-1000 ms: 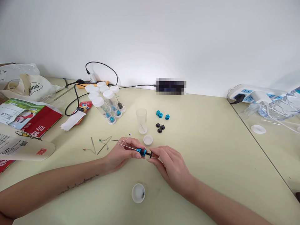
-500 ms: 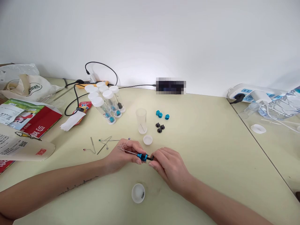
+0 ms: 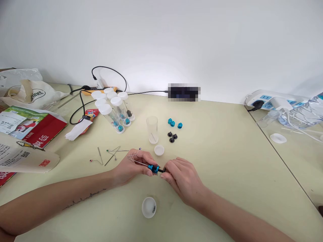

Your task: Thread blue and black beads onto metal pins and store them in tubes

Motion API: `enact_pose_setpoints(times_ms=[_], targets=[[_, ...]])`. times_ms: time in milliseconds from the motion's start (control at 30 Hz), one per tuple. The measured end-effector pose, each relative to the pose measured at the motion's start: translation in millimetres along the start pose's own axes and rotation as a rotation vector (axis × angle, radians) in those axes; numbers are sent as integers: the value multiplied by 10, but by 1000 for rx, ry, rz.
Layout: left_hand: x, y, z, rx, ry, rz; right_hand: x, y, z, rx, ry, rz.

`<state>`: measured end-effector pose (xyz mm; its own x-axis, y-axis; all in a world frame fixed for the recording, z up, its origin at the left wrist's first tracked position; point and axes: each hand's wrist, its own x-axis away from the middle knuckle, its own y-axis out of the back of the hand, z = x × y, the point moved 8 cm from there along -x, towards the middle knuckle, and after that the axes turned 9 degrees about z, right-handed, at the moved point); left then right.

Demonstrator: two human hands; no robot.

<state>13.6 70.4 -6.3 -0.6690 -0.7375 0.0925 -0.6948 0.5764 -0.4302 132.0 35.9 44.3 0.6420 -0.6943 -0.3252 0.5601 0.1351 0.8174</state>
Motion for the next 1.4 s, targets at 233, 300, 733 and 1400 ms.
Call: enact_pose_setpoints(times_ms=[233, 300, 733, 1400], targets=[[-6, 42, -13, 18, -17, -42, 20, 71, 2, 17, 12, -130], [-4, 39, 3, 9, -7, -38, 16, 53, 1, -10, 19, -89], [-4, 44, 7, 11, -13, -33, 9, 32, -10, 22, 0, -47], [-7, 45, -15, 50, -39, -27, 17, 53, -35, 27, -17, -107]])
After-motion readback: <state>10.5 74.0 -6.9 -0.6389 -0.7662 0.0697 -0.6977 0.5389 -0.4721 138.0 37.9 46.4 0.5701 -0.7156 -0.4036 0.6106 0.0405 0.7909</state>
